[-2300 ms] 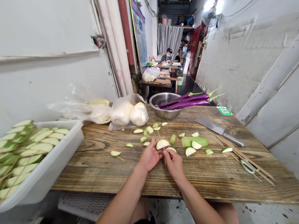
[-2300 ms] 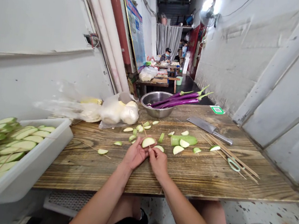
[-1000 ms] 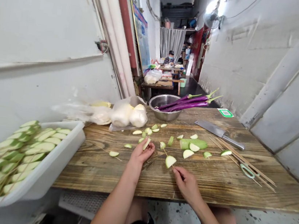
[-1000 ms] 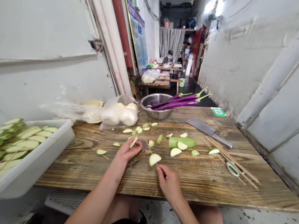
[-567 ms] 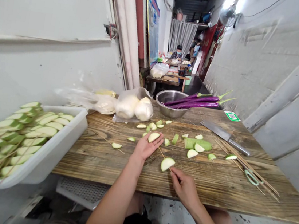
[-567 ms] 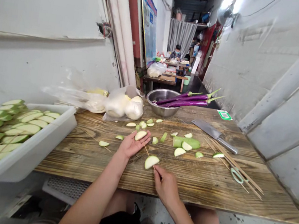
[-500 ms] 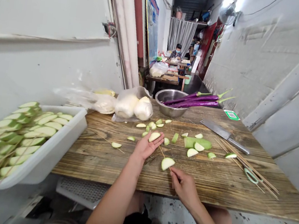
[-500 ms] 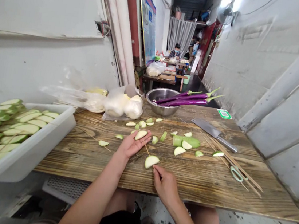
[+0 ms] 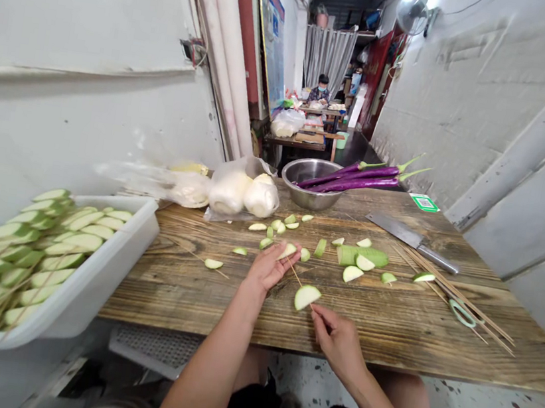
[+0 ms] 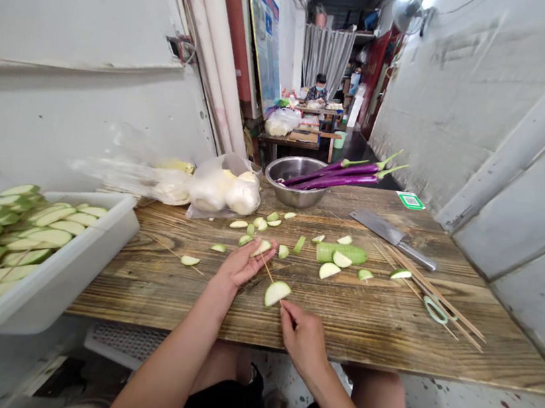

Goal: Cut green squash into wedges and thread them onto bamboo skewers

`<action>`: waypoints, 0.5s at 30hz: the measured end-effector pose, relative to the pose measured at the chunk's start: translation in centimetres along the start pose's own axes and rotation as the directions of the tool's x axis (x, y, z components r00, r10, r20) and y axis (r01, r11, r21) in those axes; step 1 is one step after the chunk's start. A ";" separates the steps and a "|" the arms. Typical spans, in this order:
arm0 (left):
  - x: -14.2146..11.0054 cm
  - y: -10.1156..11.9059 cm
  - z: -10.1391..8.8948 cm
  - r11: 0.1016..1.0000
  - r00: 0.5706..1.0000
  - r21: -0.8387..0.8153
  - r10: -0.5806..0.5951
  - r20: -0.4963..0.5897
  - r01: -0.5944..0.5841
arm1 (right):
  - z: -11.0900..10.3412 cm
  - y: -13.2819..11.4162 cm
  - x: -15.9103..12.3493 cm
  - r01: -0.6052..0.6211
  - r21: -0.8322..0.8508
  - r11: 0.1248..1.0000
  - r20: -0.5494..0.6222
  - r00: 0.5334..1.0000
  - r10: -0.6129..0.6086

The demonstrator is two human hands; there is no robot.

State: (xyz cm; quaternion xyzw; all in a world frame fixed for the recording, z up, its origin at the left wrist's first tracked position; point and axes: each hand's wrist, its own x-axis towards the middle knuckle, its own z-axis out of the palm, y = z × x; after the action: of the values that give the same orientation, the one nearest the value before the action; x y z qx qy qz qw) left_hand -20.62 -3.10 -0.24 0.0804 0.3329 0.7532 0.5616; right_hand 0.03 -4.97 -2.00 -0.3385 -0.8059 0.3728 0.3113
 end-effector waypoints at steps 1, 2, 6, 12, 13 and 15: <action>0.0 0.0 0.0 1.000 1.000 -0.014 -0.021 -0.018 0.021 | 0.0 0.1 0.0 0.003 0.003 1.000 -0.008 1.000 -0.003; 0.0 0.0 0.0 0.999 0.998 -0.032 -0.045 -0.038 0.044 | 0.1 0.1 -0.1 0.008 0.003 1.000 -0.014 1.000 -0.008; 0.0 0.0 0.2 0.995 0.996 -0.076 -0.065 -0.061 0.061 | 0.2 0.3 -0.2 0.024 -0.007 1.000 -0.016 1.000 -0.024; 0.0 -0.1 0.4 0.996 0.997 -0.075 -0.057 -0.046 0.053 | 0.3 0.2 -0.2 0.008 0.000 1.000 -0.015 1.000 -0.008; 0.1 -0.1 0.3 0.996 0.997 -0.072 -0.058 -0.048 0.054 | 0.3 0.2 -0.2 0.010 0.003 1.000 -0.016 1.000 -0.010; 0.1 -0.1 0.3 0.996 0.997 -0.069 -0.055 -0.052 0.051 | 0.3 0.3 -0.3 0.016 0.007 1.000 -0.019 1.000 -0.016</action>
State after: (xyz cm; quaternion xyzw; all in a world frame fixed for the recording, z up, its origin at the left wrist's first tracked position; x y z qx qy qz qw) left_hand -20.43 -2.89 -0.12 0.0322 0.3244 0.7508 0.5744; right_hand 0.03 -5.16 -2.43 -0.3343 -0.8044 0.3699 0.3230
